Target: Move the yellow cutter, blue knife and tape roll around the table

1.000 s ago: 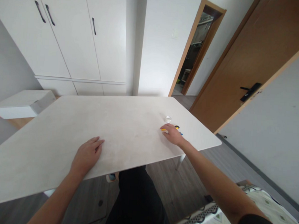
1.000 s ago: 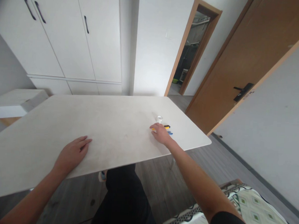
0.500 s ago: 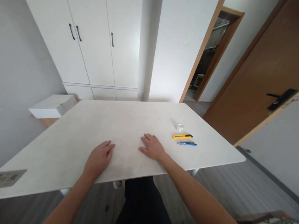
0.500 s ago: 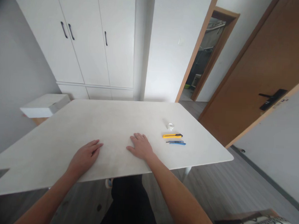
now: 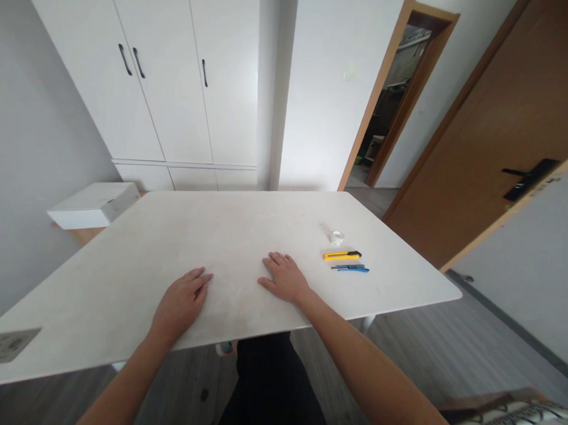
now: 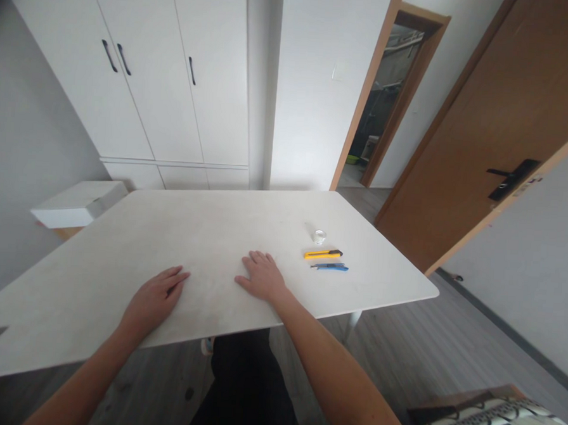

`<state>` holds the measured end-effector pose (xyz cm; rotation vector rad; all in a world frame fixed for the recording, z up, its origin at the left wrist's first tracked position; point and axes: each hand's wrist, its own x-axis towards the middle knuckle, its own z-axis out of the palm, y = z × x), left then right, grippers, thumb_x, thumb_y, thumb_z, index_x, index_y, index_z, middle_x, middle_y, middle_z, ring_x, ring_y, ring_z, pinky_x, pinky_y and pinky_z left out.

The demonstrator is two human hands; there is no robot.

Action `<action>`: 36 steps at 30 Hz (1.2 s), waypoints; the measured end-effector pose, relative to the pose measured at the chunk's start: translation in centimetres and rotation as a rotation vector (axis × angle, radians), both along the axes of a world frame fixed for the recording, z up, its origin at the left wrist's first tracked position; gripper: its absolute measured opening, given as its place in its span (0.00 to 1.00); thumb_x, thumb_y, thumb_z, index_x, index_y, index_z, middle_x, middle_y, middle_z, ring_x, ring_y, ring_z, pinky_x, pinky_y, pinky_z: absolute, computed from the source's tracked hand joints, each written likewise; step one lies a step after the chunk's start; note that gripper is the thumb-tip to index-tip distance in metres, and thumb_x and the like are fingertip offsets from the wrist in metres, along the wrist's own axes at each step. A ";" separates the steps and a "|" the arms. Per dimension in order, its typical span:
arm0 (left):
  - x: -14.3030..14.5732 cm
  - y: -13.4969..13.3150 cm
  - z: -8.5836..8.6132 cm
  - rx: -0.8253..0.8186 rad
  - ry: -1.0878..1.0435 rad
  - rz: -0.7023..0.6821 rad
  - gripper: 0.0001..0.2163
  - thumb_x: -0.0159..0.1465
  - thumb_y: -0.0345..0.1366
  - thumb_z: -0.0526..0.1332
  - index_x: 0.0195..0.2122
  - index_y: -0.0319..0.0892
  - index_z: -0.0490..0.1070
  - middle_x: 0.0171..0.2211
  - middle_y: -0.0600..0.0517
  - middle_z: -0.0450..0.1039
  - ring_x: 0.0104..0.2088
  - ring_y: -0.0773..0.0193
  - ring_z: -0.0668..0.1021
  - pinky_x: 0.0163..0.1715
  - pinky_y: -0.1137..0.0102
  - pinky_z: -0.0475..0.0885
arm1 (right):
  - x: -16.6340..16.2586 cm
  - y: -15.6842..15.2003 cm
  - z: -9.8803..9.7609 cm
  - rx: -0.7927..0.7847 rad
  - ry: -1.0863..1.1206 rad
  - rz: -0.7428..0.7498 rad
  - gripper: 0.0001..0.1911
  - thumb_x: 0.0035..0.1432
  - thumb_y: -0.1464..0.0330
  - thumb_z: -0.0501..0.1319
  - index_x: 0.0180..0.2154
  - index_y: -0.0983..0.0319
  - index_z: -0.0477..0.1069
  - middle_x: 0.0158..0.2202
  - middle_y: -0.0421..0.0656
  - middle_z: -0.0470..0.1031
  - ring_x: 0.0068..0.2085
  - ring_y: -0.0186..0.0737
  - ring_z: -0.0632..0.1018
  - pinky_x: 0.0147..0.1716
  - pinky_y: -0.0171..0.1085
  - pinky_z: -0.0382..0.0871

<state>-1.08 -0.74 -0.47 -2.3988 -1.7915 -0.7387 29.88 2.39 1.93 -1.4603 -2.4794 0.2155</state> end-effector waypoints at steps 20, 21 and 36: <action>-0.1 0.1 -0.2 0.012 0.009 -0.012 0.21 0.68 0.42 0.48 0.50 0.40 0.78 0.56 0.42 0.75 0.56 0.53 0.76 0.60 0.57 0.70 | 0.0 0.2 -0.4 0.034 -0.007 0.000 0.35 0.66 0.47 0.51 0.65 0.61 0.62 0.68 0.54 0.59 0.68 0.50 0.58 0.66 0.52 0.46; -0.1 0.1 -0.3 0.013 0.010 -0.012 0.21 0.68 0.42 0.49 0.50 0.41 0.78 0.56 0.43 0.75 0.56 0.53 0.76 0.60 0.57 0.69 | 0.0 0.2 -0.4 0.038 -0.006 0.002 0.34 0.66 0.47 0.51 0.65 0.60 0.62 0.68 0.54 0.60 0.68 0.50 0.58 0.66 0.52 0.46; -0.2 0.1 -0.3 0.013 0.005 -0.014 0.21 0.67 0.42 0.49 0.50 0.40 0.78 0.55 0.42 0.75 0.56 0.53 0.77 0.59 0.58 0.70 | 0.1 0.2 -0.4 0.034 -0.012 -0.002 0.35 0.66 0.47 0.51 0.65 0.61 0.62 0.68 0.53 0.60 0.68 0.50 0.59 0.66 0.51 0.47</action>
